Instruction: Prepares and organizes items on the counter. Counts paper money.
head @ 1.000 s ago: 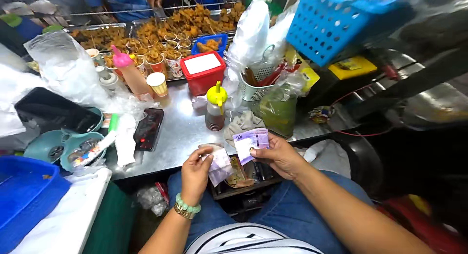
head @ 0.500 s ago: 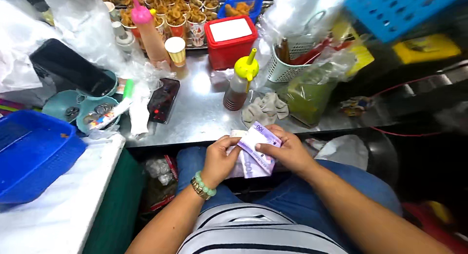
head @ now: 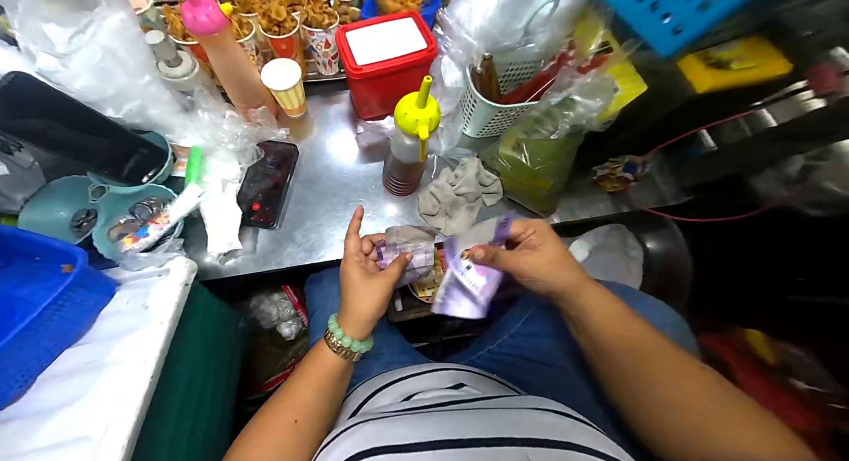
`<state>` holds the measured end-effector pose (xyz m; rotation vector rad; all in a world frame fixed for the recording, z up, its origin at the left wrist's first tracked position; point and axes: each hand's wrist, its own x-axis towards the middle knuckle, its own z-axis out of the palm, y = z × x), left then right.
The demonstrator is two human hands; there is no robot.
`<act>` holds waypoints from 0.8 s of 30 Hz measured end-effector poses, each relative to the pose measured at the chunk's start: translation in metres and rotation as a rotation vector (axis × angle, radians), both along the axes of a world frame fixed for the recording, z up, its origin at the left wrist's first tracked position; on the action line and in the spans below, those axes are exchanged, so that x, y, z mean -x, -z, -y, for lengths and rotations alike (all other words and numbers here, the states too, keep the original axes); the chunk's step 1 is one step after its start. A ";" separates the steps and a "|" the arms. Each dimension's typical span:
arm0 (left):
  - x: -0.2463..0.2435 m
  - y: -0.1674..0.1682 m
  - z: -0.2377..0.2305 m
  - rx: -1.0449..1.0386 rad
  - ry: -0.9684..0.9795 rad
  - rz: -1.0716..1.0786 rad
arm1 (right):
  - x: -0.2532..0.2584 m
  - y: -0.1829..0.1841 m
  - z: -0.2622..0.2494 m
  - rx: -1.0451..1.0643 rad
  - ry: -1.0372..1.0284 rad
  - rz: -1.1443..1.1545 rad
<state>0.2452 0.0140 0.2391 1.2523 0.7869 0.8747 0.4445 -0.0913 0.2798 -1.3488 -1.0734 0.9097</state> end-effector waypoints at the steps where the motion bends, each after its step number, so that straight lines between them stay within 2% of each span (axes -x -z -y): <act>1: -0.002 -0.004 0.002 0.053 0.006 0.027 | 0.004 0.003 -0.002 0.033 -0.015 0.064; 3: -0.004 -0.014 0.008 0.158 0.044 0.116 | 0.011 0.005 -0.008 0.084 -0.032 0.240; 6: -0.005 -0.026 0.014 0.283 0.119 0.239 | 0.020 0.000 -0.014 0.089 0.024 0.326; 10: -0.006 -0.024 0.014 0.279 0.187 0.331 | 0.021 -0.007 -0.017 0.137 -0.023 0.212; 14: -0.003 -0.014 0.014 0.322 0.336 0.382 | 0.026 -0.003 -0.019 0.162 -0.020 0.114; 19: -0.012 -0.023 0.011 0.361 0.219 0.189 | 0.032 0.004 -0.019 0.168 -0.019 0.068; 22: -0.007 -0.026 -0.004 0.361 0.158 0.239 | 0.033 0.008 -0.015 0.237 -0.171 0.116; 24: 0.000 -0.030 -0.018 0.360 0.132 0.318 | 0.026 0.010 -0.015 0.362 -0.306 0.177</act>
